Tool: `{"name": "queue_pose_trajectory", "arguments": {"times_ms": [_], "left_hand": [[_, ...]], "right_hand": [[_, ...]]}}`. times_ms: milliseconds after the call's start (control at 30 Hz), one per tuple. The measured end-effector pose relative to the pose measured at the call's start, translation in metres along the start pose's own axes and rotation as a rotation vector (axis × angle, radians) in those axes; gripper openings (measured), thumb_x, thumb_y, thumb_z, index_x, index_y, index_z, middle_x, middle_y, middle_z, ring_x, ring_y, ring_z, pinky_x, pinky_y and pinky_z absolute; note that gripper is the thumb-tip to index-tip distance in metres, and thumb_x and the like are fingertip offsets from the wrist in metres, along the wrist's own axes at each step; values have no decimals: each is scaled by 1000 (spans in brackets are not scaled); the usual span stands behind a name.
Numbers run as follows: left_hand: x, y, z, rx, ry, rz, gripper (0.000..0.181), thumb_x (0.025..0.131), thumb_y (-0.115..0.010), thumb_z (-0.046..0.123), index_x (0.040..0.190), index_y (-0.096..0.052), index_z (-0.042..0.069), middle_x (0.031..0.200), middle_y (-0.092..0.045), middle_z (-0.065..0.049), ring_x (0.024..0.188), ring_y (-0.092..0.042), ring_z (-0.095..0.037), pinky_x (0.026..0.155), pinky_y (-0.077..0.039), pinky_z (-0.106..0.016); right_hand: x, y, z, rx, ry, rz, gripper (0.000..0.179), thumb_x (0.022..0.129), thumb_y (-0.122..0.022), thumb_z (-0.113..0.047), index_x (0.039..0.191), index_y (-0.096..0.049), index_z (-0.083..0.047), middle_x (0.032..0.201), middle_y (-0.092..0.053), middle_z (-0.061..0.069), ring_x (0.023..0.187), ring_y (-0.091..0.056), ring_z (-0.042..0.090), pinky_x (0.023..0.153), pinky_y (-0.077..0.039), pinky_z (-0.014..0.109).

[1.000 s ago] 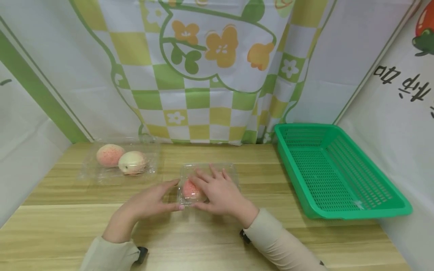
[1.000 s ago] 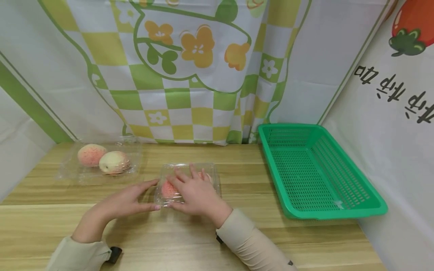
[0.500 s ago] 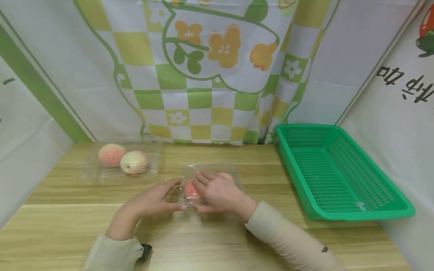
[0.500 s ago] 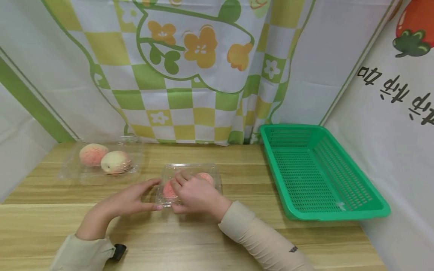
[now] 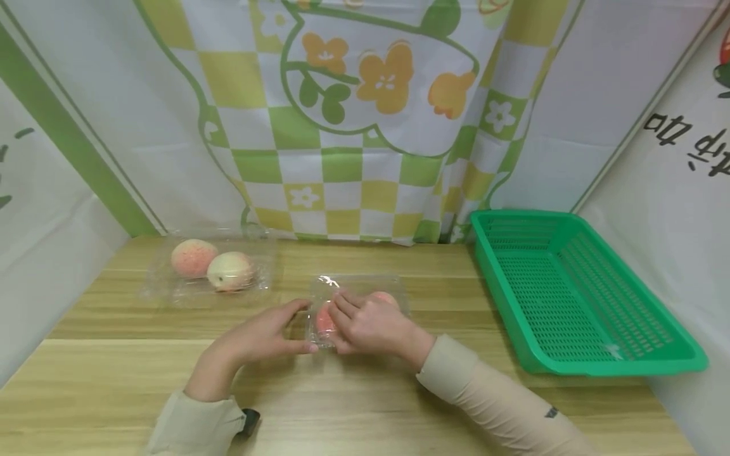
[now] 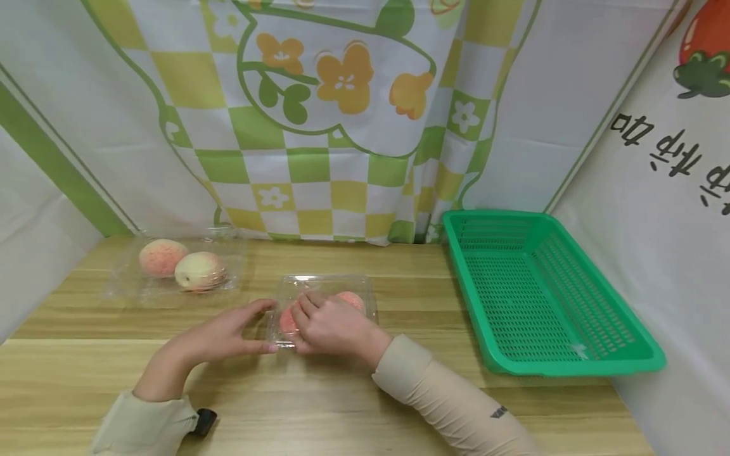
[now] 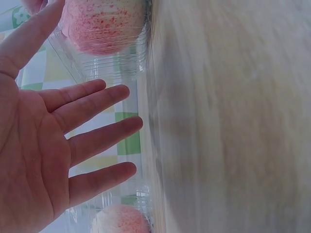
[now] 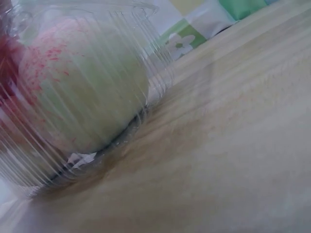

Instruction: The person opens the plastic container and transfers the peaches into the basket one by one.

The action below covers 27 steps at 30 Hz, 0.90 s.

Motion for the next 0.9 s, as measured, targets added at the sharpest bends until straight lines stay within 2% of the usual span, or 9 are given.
{"name": "queue_pose_trajectory", "arguments": {"times_ms": [233, 400, 633, 733, 800, 900], "left_hand": [[1, 0, 2, -24, -3, -6, 90, 86, -73, 50, 147, -36, -4, 147, -45, -29, 134, -47, -46, 110, -38, -58], [1, 0, 2, -50, 7, -32, 92, 87, -72, 49, 150, -31, -6, 152, -38, -31, 139, -39, -48, 113, -33, -60], [2, -4, -1, -63, 30, -48, 92, 87, -72, 48, 151, -29, -3, 153, -37, -29, 141, -38, -46, 113, -32, -60], [2, -4, -2, -79, 45, -54, 92, 88, -72, 48, 152, -28, -2, 153, -36, -29, 141, -37, -46, 112, -33, -61], [1, -4, -4, -94, 59, -59, 92, 89, -71, 48, 152, -27, -1, 154, -35, -28, 142, -36, -46, 112, -32, -61], [1, -4, -5, -107, 60, -55, 91, 89, -70, 50, 153, -27, -1, 154, -35, -28, 142, -36, -47, 112, -32, -61]], "right_hand": [[-2, 1, -4, -102, 74, 35, 43, 93, -61, -46, 109, -74, -8, 107, -76, 8, 99, -74, 20, 74, -59, 25], [0, 2, -3, -107, 88, 70, 33, 90, -65, -41, 100, -72, -10, 101, -77, 4, 94, -74, 17, 77, -59, 24], [-4, 3, 0, 11, -16, 105, 43, 80, -72, -45, 102, -75, -9, 102, -77, 5, 96, -74, 17, 81, -58, 26], [-8, 4, 3, 37, -73, 98, 45, 80, -73, -50, 106, -76, -14, 107, -76, 2, 100, -73, 14, 75, -57, 21], [-10, 5, 7, 125, -106, 79, 44, 81, -74, -50, 108, -76, -15, 111, -76, 2, 104, -72, 14, 74, -56, 21], [-14, 6, 16, 325, -163, 19, 47, 84, -76, -47, 115, -72, -13, 118, -73, 2, 116, -67, 19, 88, -56, 25]]}}
Point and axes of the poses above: each hand's wrist, its own x-axis towards the middle knuckle, its own y-axis out of the back of the hand, z = x × y, the point moved 6 cm from there along x, towards the middle knuckle
